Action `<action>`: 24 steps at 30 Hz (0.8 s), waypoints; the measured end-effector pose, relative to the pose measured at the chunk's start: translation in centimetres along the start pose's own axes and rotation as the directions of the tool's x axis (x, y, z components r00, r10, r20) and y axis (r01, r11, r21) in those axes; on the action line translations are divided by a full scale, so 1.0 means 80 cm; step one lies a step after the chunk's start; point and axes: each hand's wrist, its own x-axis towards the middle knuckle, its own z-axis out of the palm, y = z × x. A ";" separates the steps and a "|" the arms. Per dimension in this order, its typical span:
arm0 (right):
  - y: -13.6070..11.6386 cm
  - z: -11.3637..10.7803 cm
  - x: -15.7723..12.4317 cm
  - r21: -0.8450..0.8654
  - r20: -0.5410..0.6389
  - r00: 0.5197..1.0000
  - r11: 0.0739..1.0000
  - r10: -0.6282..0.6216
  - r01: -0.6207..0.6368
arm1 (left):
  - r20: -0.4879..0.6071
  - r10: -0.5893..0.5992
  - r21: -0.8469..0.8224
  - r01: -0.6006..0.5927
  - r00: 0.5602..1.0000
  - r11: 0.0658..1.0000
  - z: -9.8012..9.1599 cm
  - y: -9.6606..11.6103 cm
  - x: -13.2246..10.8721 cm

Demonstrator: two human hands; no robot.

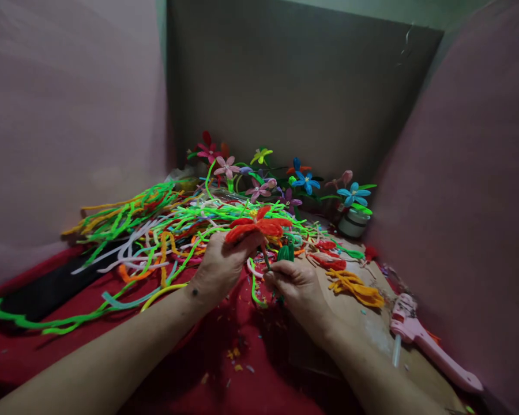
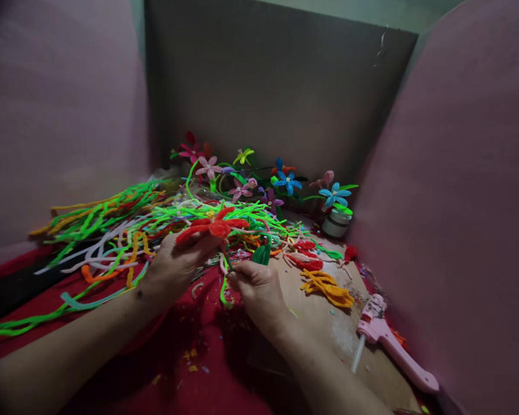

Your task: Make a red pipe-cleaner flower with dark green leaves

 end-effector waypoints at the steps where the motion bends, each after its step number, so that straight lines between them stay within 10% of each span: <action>1: -0.001 -0.001 -0.001 -0.050 -0.004 0.999 0.998 -0.032 0.032 | -0.008 -0.023 -0.073 0.022 1.000 0.997 0.002 0.000 0.000; 8: -0.001 -0.004 -0.001 -0.267 -0.024 0.978 0.944 -0.209 0.195 | 0.035 -0.008 0.004 0.008 0.999 1.000 0.000 -0.001 -0.001; 14: -0.008 -0.013 0.012 -0.115 -0.168 0.978 0.987 -0.128 0.110 | 0.133 0.406 0.434 -0.421 0.904 0.797 -0.016 -0.016 -0.002; 24: -0.004 -0.135 0.040 -0.075 -0.568 0.810 0.971 0.145 -0.227 | 0.531 0.283 0.583 -0.587 0.799 0.561 -0.025 -0.068 0.013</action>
